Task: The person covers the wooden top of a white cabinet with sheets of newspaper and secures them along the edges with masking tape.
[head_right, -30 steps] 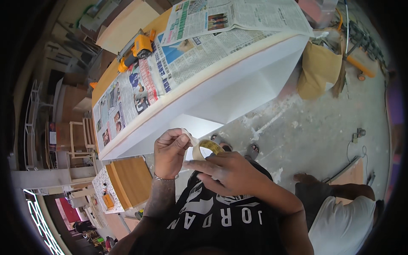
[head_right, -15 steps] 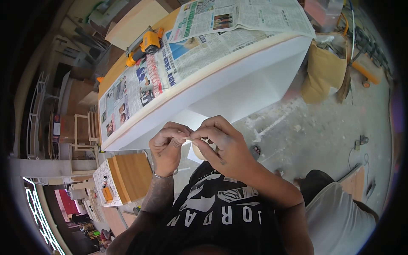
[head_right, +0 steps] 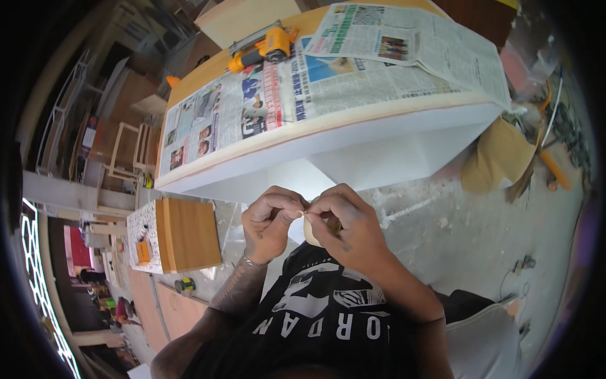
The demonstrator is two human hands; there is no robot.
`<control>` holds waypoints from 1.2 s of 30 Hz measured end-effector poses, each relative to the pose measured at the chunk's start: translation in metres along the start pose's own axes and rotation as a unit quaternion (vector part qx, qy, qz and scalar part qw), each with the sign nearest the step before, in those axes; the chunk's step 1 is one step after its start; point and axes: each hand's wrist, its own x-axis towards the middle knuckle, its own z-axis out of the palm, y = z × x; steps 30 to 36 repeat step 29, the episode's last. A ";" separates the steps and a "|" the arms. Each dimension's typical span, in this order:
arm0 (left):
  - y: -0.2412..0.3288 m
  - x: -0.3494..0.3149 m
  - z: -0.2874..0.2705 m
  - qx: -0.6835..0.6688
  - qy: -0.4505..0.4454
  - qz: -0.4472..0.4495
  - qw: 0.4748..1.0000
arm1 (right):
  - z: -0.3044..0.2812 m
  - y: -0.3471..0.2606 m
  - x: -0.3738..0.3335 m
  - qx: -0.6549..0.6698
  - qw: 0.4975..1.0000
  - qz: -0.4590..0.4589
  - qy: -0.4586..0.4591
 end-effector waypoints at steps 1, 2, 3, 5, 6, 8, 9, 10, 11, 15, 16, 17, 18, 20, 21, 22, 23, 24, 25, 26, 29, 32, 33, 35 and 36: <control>0.001 -0.003 -0.001 -0.006 0.014 -0.001 1.000 | 0.006 0.000 0.000 -0.001 1.000 0.002 0.008; 0.002 -0.005 0.000 -0.007 0.024 0.001 1.000 | 0.011 0.000 0.000 -0.001 1.000 0.004 0.016; 0.003 -0.007 0.000 0.019 0.048 0.028 0.998 | 0.018 0.000 -0.001 -0.001 1.000 0.001 0.006; -0.001 -0.011 0.001 0.093 0.086 0.080 0.989 | 0.031 0.004 -0.002 -0.047 0.994 -0.074 0.071; 0.000 -0.011 0.003 0.093 0.091 0.080 0.988 | 0.038 0.007 -0.005 -0.046 0.994 -0.075 0.065; 0.002 -0.012 0.006 0.135 0.145 0.129 0.972 | 0.052 0.012 -0.009 -0.067 0.984 -0.098 0.131; 0.001 -0.013 0.006 0.109 0.151 0.103 0.977 | 0.054 0.016 -0.008 -0.068 0.985 -0.098 0.127; 0.001 -0.014 0.005 0.107 0.154 0.102 0.977 | 0.056 0.019 -0.008 -0.059 0.987 -0.086 0.124; 0.002 -0.014 0.002 0.067 0.161 0.059 0.983 | 0.057 0.021 -0.007 -0.050 0.988 -0.075 0.123; 0.001 -0.012 -0.013 0.057 0.123 0.014 0.991 | 0.059 0.027 0.003 0.019 0.993 -0.050 0.109; 0.000 -0.012 -0.014 0.074 0.106 0.008 0.992 | 0.060 0.028 0.002 0.017 0.993 -0.049 0.109; -0.003 -0.011 -0.015 0.081 0.101 0.015 0.992 | 0.060 0.030 0.001 0.046 0.993 -0.028 0.101; -0.003 -0.010 -0.015 0.079 0.101 0.015 0.992 | 0.060 0.033 0.000 0.076 0.993 -0.009 0.092; -0.002 -0.007 -0.013 0.119 0.091 0.024 0.988 | 0.057 0.040 -0.005 0.047 0.995 -0.015 0.089; 0.000 -0.005 -0.013 0.119 0.092 0.024 0.988 | 0.054 0.040 -0.008 0.048 0.996 0.004 0.077; 0.001 -0.004 -0.012 0.137 0.089 0.030 0.986 | 0.053 0.039 -0.008 0.048 0.997 0.022 0.064; 0.001 -0.003 -0.013 0.155 0.087 0.035 0.983 | 0.052 0.036 -0.008 0.047 0.997 0.022 0.063; 0.002 -0.002 -0.015 0.154 0.086 0.035 0.984 | 0.051 0.025 -0.005 0.081 0.990 0.059 0.096; 0.002 -0.002 -0.019 0.160 0.079 0.037 0.983 | 0.052 0.018 -0.003 0.115 0.980 0.096 0.128; 0.004 -0.002 -0.023 0.167 0.073 0.040 0.983 | 0.051 0.017 -0.001 0.115 0.980 0.097 0.129; 0.006 -0.001 -0.025 0.163 0.064 0.041 0.984 | 0.036 0.023 0.006 -0.070 0.995 -0.041 0.055; 0.006 -0.001 -0.025 0.163 0.064 0.041 0.984 | 0.036 0.023 0.006 -0.070 0.995 -0.041 0.055; 0.006 -0.001 -0.025 0.163 0.064 0.041 0.984 | 0.036 0.023 0.006 -0.070 0.995 -0.041 0.055; 0.006 -0.001 -0.025 0.163 0.064 0.041 0.984 | 0.036 0.023 0.006 -0.070 0.995 -0.041 0.055; 0.006 -0.001 -0.025 0.163 0.064 0.041 0.984 | 0.036 0.023 0.006 -0.070 0.995 -0.041 0.055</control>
